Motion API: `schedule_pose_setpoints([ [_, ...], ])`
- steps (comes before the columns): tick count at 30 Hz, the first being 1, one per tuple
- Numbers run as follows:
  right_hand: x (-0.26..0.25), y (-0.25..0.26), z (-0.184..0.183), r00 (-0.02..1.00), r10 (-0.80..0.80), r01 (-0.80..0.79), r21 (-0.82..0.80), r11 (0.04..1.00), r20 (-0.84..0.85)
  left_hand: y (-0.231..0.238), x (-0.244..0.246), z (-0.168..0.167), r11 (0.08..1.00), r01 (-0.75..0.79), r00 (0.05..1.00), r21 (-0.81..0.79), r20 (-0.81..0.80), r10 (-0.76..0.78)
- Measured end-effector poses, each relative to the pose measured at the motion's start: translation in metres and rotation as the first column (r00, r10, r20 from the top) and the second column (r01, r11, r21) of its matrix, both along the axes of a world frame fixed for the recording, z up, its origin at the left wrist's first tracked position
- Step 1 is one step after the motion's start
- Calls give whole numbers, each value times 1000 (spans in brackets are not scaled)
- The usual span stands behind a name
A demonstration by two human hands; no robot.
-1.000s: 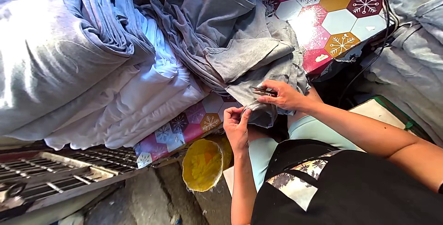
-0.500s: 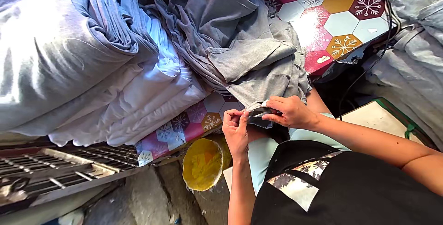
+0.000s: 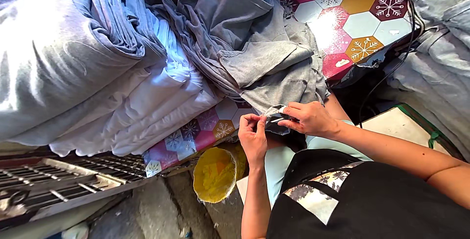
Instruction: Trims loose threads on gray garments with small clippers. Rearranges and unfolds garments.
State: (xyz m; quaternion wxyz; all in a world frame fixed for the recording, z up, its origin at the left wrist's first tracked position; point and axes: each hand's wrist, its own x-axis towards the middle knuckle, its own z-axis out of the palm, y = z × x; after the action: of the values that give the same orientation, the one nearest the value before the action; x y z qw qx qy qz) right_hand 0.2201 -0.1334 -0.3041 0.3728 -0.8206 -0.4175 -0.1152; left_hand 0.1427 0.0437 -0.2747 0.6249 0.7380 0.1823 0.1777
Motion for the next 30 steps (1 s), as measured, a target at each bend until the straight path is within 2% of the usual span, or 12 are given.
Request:
schedule_pose_setpoints([
  [6,0,3,-5,999,9,-7,34,999,-47,-1,2,-2,997,9,1000,-79,-22,-11],
  [14,8,7,-9,994,14,-22,67,997,112,2,5,3,970,-2,997,-245,-80,-18],
  [23,7,9,-9,979,-19,0,92,996,203,4,7,4,947,-25,994,-321,-108,-10],
  [30,5,9,-9,980,-27,5,112,994,196,3,6,6,941,-32,994,-337,-107,-5],
])
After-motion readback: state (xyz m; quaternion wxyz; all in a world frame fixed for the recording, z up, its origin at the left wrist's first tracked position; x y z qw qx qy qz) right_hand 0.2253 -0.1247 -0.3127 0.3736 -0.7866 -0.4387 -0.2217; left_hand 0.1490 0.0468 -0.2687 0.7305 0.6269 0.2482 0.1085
